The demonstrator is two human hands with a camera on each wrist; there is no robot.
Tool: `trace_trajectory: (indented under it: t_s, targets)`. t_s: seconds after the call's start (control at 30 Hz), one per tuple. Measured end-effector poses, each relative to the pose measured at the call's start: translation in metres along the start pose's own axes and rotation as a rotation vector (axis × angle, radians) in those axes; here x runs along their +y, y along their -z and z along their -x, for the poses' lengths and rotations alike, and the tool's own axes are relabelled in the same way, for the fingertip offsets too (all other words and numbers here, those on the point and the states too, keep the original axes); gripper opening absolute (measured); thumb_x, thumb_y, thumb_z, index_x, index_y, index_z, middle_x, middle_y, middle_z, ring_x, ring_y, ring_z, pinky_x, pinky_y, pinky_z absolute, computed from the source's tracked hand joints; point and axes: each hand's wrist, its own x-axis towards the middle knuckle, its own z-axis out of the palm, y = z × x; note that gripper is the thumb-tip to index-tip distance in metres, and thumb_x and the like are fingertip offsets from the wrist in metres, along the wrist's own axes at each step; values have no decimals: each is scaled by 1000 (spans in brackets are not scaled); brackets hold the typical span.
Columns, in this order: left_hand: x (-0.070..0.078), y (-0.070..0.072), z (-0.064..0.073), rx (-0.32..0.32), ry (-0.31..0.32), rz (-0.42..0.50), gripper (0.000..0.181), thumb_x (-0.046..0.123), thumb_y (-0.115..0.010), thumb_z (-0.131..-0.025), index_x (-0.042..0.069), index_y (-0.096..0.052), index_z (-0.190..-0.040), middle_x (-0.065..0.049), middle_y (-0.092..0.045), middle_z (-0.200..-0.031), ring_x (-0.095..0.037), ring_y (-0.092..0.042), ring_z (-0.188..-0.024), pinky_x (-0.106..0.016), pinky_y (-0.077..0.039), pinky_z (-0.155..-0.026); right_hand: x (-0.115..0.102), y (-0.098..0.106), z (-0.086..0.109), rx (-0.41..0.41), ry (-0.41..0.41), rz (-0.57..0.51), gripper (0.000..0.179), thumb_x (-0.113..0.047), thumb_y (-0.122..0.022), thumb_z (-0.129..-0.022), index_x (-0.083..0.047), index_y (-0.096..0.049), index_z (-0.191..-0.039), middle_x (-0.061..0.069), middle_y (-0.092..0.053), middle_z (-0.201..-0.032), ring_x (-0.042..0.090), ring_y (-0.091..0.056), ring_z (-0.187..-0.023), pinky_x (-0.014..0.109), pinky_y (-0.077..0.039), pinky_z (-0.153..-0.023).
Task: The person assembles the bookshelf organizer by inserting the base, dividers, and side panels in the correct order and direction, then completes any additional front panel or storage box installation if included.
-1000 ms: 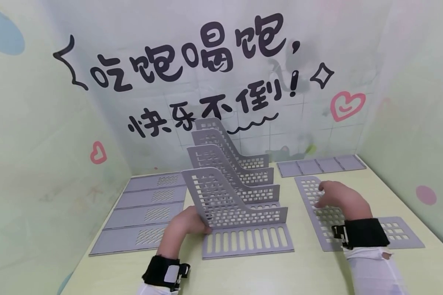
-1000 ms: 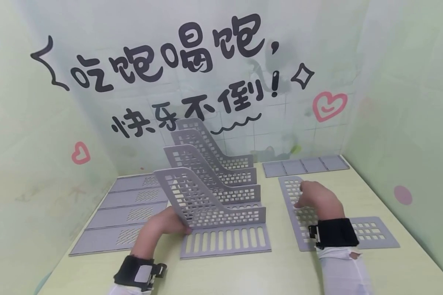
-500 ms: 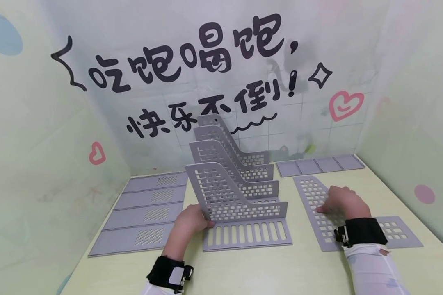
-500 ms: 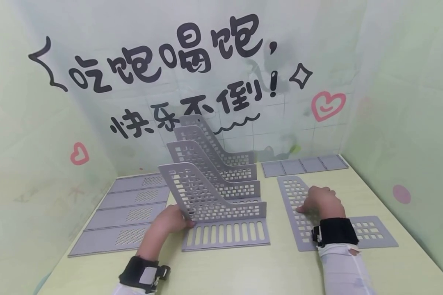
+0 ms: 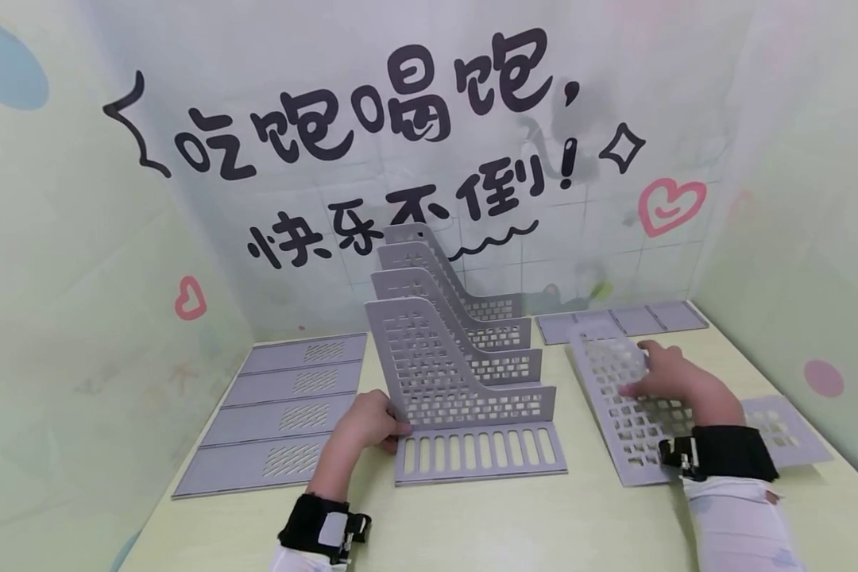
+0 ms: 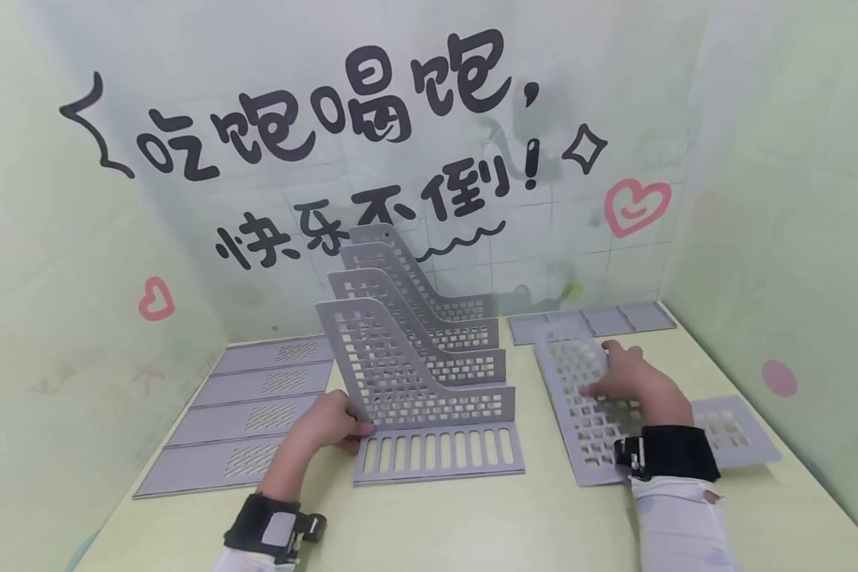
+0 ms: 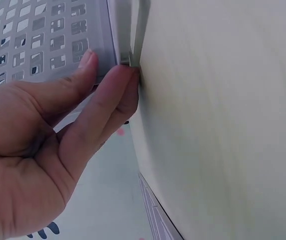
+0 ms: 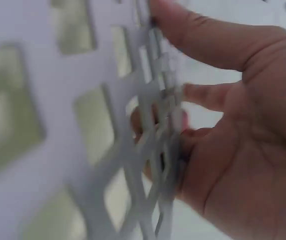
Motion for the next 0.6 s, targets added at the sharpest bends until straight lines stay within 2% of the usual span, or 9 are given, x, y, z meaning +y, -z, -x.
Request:
trace_trajectory:
  t_s: [0.07,0.17,0.27,0.37,0.43,0.5,0.6]
  targets:
    - [1,1,0,-2,-6,-5,13,7,-85,-89,-2,-77,-84,-9,-75,-68,-17,-75,-58,-31,-62,-58,-4,8,5,66,58,-81,102,-31,-85,-90,23,-23,-150,49,-44,-128,51,-56,-109,59,-53,-95]
    - [2,1,-1,0,-17,-15,14,8,-85,-88,-2,-77,-84,-10,-75,-67,-17,-74,-57,-30,-62,-58,-14,23,17,139,148,-190,80,-23,-75,-101,18,-26,-149,42,-53,-132,43,-63,-112,46,-56,-91]
    - [2,1,-2,-5,-13,5,15,7,-85,-88,-5,-76,-91,-11,-75,-69,-17,-75,-59,-31,-63,-59,-26,38,31,166,225,-267,64,-20,-64,-108,8,-28,-153,33,-60,-133,25,-68,-108,30,-56,-84]
    - [1,2,-1,-30,11,27,18,8,-84,-90,-4,-71,-93,-12,-74,-70,-17,-74,-59,-32,-63,-59,-36,48,45,209,309,-270,52,-17,-60,-109,4,-37,-150,26,-64,-125,7,-66,-97,23,-55,-76]
    - [0,4,2,-60,28,18,19,11,-83,-92,-1,-68,-88,-12,-74,-69,-18,-73,-57,-32,-62,-59,-41,53,54,251,354,-252,41,-13,-63,-108,2,-49,-143,13,-70,-117,-1,-65,-91,20,-55,-75]
    - [0,6,5,-105,56,8,22,12,-81,-93,1,-66,-82,-12,-73,-68,-17,-72,-56,-32,-61,-59,-43,55,60,275,403,-232,33,-9,-66,-105,2,-59,-136,-3,-74,-109,-4,-65,-89,17,-56,-75]
    - [1,9,11,-189,84,7,25,10,-80,-94,0,-68,-75,-13,-72,-65,-17,-71,-53,-32,-62,-58,-44,57,68,279,447,-199,23,-4,-73,-99,-1,-70,-122,-9,-78,-101,-4,-70,-86,15,-56,-74]
